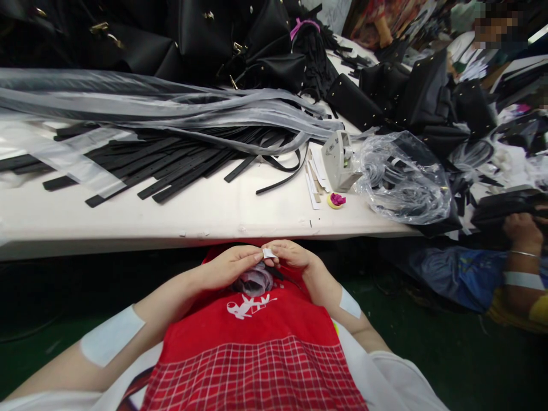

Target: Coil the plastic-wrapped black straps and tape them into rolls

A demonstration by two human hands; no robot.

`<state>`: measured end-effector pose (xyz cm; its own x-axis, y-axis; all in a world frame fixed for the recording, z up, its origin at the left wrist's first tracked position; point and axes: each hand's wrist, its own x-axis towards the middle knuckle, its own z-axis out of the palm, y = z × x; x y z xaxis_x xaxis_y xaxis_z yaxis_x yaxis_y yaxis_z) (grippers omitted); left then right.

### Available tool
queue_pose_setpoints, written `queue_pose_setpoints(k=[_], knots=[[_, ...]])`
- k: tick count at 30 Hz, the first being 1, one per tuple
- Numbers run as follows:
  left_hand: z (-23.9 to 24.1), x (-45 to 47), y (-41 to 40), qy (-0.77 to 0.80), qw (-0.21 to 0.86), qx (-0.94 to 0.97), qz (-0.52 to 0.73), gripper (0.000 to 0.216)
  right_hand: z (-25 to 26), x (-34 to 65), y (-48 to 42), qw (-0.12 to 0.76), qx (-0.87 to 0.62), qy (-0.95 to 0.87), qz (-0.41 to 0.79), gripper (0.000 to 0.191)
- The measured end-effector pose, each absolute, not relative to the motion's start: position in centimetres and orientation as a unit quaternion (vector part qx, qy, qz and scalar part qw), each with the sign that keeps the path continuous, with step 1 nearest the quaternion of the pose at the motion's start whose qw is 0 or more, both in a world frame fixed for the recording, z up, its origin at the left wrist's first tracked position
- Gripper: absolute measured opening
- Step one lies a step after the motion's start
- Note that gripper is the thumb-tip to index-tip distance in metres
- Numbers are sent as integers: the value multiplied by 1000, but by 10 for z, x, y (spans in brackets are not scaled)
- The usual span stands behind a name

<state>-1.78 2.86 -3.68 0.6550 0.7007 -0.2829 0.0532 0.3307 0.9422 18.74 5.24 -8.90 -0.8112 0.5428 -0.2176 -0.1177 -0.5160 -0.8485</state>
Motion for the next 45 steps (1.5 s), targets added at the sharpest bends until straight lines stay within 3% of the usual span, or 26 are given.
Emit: queue_pose_setpoints(k=[6,12,14,16,18,25,30,32,35,39,42,45], knots=[[-39,-17,30,366,724,543,215,40,-76,190,57,174,-248,-501,811,44],[-47,-15,31,436,674,568,184,36,-37,192,61,156,-333,-769,523,33],[-47,-14,32,444,664,572,186,33,-29,193,58,158,-362,-791,467,22],[-46,-13,32,445,661,574,189,32,-27,192,55,178,-356,-801,447,24],[-45,-13,33,437,670,566,199,30,-30,189,52,216,-336,-807,435,26],[-50,-18,27,465,685,506,239,41,-33,191,52,408,-366,-733,404,3],[-59,-20,23,491,705,445,253,53,-10,222,78,658,-475,-537,230,4],[-60,-20,22,491,707,436,261,54,-9,230,89,706,-483,-493,160,9],[-59,-18,21,493,709,431,261,53,-19,232,103,664,-481,-554,148,8],[-58,-19,16,500,713,410,273,52,-34,225,114,493,-454,-725,157,12],[-58,-21,13,513,703,398,290,53,-29,219,104,393,-469,-777,145,40],[-57,-23,12,520,691,407,295,52,-17,210,81,300,-461,-794,258,57]])
